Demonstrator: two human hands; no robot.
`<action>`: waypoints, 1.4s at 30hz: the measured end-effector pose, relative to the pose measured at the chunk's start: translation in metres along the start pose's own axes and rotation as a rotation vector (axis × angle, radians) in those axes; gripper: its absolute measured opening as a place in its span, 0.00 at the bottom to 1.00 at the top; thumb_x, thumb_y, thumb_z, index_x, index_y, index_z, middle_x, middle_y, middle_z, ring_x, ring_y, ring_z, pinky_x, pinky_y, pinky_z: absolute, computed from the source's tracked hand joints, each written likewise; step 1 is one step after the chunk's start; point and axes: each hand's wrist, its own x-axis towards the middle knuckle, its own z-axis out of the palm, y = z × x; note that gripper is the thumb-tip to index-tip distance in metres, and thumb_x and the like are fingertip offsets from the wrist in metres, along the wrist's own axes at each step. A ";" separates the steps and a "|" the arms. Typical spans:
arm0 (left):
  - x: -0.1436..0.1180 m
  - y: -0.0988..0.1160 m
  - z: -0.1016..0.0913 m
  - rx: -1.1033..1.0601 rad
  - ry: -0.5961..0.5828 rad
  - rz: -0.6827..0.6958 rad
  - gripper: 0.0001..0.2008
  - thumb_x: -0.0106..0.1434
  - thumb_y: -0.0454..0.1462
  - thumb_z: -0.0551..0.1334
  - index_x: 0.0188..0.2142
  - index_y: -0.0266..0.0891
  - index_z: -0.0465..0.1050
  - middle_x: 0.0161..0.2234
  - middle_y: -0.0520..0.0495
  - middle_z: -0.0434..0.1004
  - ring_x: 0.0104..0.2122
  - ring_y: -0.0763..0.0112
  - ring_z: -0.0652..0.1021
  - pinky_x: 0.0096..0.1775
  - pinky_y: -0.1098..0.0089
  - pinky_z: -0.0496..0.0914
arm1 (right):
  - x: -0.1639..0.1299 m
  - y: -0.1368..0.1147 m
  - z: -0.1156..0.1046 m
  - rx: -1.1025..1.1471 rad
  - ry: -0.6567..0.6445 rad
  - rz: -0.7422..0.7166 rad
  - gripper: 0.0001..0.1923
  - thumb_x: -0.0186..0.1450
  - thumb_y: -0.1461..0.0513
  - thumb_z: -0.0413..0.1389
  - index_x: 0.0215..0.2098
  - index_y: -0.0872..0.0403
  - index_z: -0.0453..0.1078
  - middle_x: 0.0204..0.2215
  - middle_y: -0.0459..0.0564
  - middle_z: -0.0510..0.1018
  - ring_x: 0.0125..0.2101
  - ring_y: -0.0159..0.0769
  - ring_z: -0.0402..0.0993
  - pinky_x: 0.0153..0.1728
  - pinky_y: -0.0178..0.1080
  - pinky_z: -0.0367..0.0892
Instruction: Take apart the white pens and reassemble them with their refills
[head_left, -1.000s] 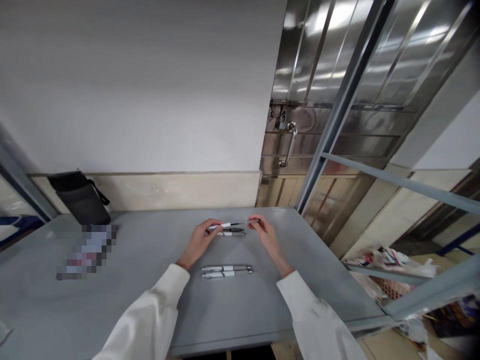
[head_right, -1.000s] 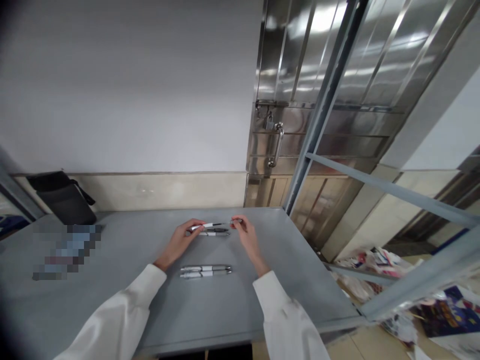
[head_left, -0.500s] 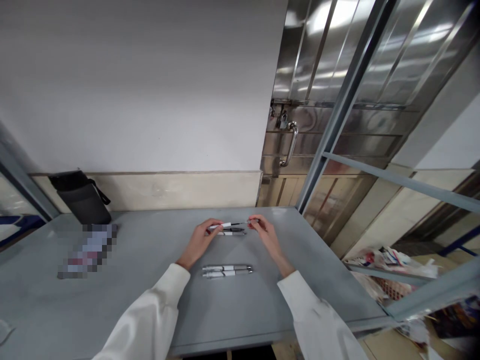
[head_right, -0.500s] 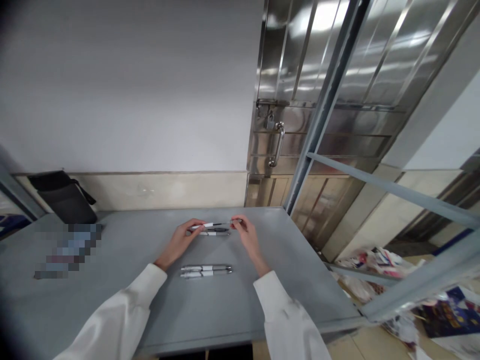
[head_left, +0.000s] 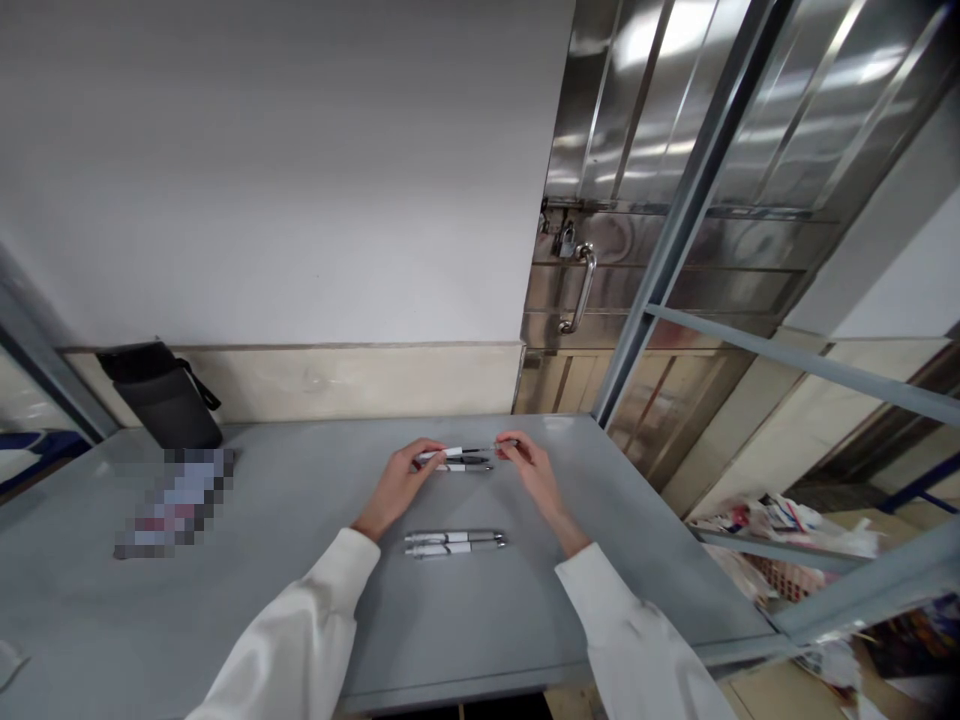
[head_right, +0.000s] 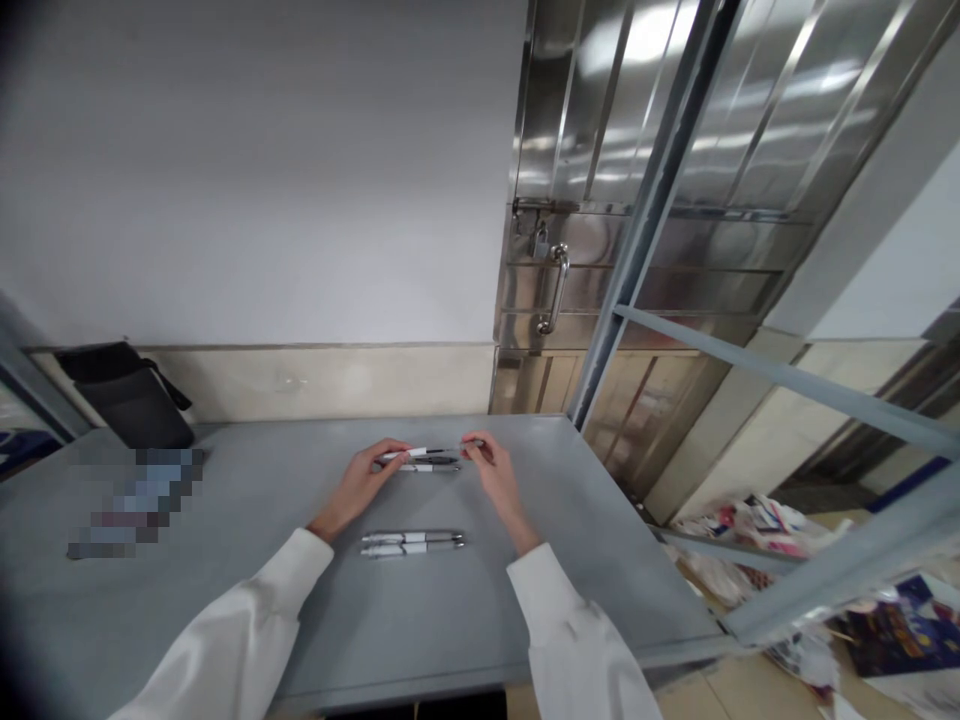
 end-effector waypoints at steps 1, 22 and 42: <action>0.000 0.001 0.000 0.002 0.002 -0.002 0.17 0.66 0.49 0.57 0.42 0.42 0.78 0.41 0.48 0.81 0.41 0.62 0.78 0.43 0.68 0.70 | 0.000 0.000 0.000 -0.003 -0.002 -0.001 0.20 0.58 0.45 0.60 0.35 0.51 0.74 0.34 0.51 0.80 0.36 0.45 0.78 0.44 0.46 0.70; 0.001 0.002 -0.001 -0.028 -0.028 0.003 0.14 0.67 0.46 0.57 0.42 0.42 0.78 0.41 0.48 0.81 0.41 0.63 0.78 0.43 0.69 0.69 | -0.001 0.000 0.006 -0.029 -0.052 -0.014 0.19 0.57 0.45 0.61 0.35 0.51 0.73 0.33 0.50 0.80 0.36 0.44 0.79 0.43 0.43 0.70; 0.003 -0.001 0.006 -0.039 -0.069 0.004 0.14 0.67 0.46 0.59 0.42 0.42 0.78 0.42 0.49 0.81 0.42 0.64 0.78 0.43 0.70 0.69 | -0.010 -0.012 0.010 -0.053 -0.126 -0.024 0.14 0.60 0.51 0.61 0.38 0.51 0.74 0.30 0.49 0.80 0.34 0.43 0.77 0.38 0.42 0.69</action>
